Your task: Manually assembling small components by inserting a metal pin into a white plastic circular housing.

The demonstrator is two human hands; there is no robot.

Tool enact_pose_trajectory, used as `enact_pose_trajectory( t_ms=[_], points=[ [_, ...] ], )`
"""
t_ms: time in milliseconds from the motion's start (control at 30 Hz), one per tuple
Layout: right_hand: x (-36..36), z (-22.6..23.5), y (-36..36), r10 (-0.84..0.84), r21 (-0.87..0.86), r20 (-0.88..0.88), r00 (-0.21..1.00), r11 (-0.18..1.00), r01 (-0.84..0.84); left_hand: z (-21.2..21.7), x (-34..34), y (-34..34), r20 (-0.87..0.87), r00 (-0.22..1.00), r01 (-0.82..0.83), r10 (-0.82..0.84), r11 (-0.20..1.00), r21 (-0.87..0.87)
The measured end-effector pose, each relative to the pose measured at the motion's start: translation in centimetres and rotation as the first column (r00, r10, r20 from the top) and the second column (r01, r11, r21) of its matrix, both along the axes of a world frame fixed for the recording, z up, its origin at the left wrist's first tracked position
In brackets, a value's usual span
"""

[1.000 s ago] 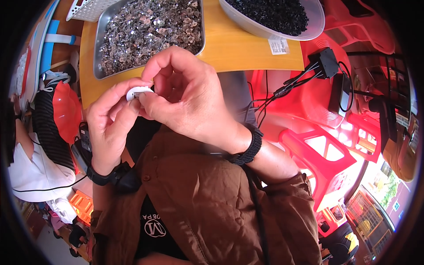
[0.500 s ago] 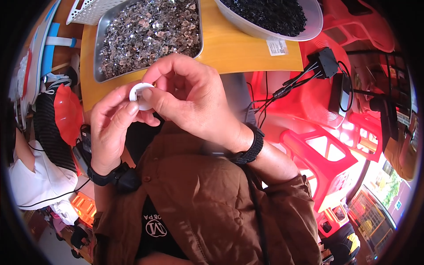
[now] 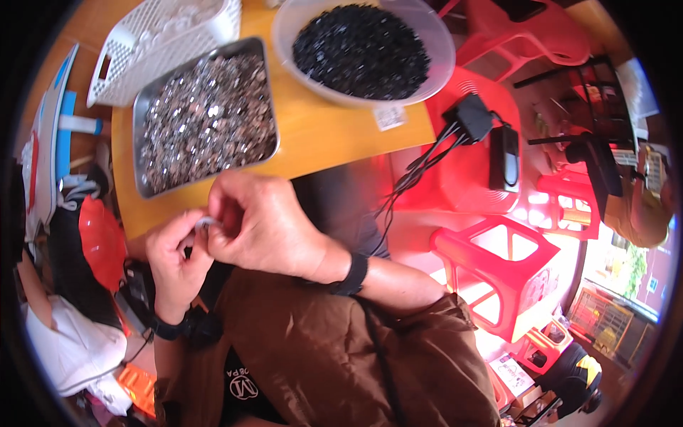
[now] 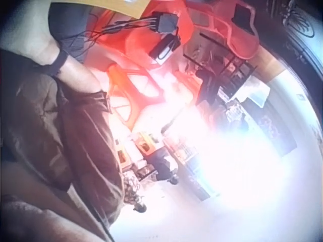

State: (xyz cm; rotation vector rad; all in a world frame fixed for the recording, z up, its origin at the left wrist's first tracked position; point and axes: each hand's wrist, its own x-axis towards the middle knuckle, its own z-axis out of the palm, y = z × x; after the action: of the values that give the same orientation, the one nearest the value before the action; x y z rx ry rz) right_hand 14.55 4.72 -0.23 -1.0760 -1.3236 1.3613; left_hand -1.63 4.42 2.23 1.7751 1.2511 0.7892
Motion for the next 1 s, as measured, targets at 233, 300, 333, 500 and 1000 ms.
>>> enact_pose_trajectory(
  t_ms=[233, 300, 333, 500, 1000],
  points=[
    [0.8, 0.8, 0.5, 0.050, 0.012, 0.040, 0.998, 0.999, -0.050, 0.7, 0.7, 0.3, -0.134, 0.991, 0.017, -0.010, 0.999, 0.047],
    [1.2, 0.6, 0.8, 0.070, 0.000, 0.054, 0.996, 0.998, -0.070, 0.6, 1.1, 0.7, -0.130, 0.991, 0.020, -0.013, 0.998, 0.052],
    [1.4, 0.6, 0.9, 0.066, 0.000, 0.058, 0.996, 0.998, -0.066, 0.5, 1.2, 0.8, -0.132, 0.991, 0.019, -0.012, 0.998, 0.052],
    [2.7, 0.2, 1.3, 0.019, -0.079, -0.032, 0.999, 0.997, -0.022, 0.5, 1.5, 1.5, 0.054, 0.995, 0.094, -0.083, 0.970, -0.222],
    [12.9, 7.1, 6.2, -0.262, 0.126, 0.454, 0.852, 0.965, 0.230, -0.6, 0.0, 2.6, 0.551, 0.828, 0.243, 0.105, 0.818, -0.522]
  ],
)
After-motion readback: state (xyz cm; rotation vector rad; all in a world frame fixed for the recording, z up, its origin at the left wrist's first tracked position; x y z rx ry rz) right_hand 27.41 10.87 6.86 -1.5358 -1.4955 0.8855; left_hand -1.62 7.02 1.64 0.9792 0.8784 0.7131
